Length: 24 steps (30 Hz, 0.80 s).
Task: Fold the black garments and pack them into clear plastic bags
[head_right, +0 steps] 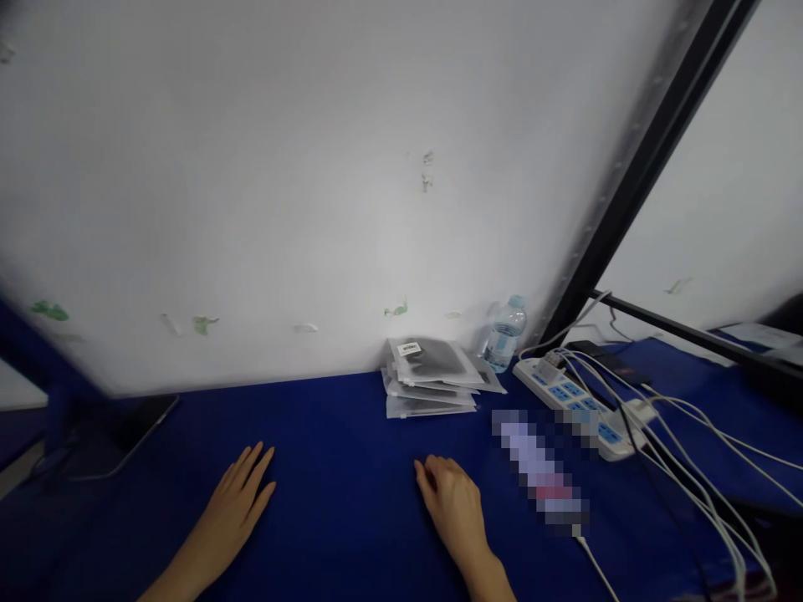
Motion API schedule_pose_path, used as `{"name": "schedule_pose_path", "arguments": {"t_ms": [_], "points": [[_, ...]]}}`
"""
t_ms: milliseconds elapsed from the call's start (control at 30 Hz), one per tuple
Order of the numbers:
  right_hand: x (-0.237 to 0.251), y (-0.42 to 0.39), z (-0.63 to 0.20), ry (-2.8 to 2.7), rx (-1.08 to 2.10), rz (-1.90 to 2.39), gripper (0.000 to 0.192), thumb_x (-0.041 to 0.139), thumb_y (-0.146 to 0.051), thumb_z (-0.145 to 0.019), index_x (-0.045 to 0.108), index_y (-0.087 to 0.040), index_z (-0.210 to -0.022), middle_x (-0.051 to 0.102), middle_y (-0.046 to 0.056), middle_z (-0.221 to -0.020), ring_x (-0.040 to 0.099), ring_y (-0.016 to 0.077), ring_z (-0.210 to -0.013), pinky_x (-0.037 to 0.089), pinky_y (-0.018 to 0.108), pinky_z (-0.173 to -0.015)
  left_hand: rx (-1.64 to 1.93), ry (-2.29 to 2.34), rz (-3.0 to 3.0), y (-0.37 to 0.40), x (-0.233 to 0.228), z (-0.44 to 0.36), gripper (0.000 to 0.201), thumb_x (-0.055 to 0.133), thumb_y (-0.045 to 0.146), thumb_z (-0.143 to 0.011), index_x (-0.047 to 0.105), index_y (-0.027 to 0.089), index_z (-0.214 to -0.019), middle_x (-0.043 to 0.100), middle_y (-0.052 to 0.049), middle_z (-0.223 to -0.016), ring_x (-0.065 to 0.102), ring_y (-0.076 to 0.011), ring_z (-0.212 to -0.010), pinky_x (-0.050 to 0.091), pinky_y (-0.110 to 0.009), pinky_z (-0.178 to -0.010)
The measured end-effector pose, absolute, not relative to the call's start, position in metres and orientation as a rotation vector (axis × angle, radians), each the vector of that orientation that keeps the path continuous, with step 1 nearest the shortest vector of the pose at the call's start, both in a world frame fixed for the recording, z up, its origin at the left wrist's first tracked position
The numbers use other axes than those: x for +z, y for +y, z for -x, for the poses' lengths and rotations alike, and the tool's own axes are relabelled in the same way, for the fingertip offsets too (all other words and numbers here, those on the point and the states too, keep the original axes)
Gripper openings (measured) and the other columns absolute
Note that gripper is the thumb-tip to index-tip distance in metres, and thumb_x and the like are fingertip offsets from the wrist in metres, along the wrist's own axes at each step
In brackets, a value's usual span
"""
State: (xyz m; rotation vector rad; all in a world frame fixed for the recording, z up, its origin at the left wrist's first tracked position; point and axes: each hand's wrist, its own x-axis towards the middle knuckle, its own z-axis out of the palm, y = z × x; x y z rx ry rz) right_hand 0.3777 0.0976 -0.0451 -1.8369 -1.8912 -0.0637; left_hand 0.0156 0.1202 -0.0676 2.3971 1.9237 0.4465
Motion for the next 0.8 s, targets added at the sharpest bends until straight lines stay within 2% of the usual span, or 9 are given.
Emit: {"name": "schedule_pose_path", "arguments": {"t_ms": [200, 800], "points": [[-0.0478, 0.0991, -0.3781, -1.884, -0.060, 1.825, 0.039, 0.038, -0.042, -0.096, 0.043, -0.022, -0.063, 0.056, -0.001, -0.058, 0.057, 0.0151, -0.056, 0.034, 0.025, -0.053, 0.420, 1.918, -2.417, 0.1186, -0.0650, -0.0164, 0.057, 0.026, 0.044, -0.099, 0.034, 0.013, -0.146, 0.029, -0.013, -0.153, 0.023, -0.0285, -0.142, 0.028, -0.052, -0.112], [-0.0472, 0.0989, -0.3783, -1.877, -0.070, 1.813, 0.038, 0.041, -0.041, -0.095, 0.043, -0.022, -0.062, 0.055, -0.001, -0.056, 0.054, 0.0145, -0.054, 0.032, 0.025, -0.053, 0.421, 1.907, -2.405, 0.1164, -0.0633, -0.0163, 0.056, 0.030, 0.044, -0.098, 0.033, 0.016, -0.147, 0.029, -0.011, -0.154, 0.023, -0.0286, -0.142, 0.027, -0.050, -0.113]]}}
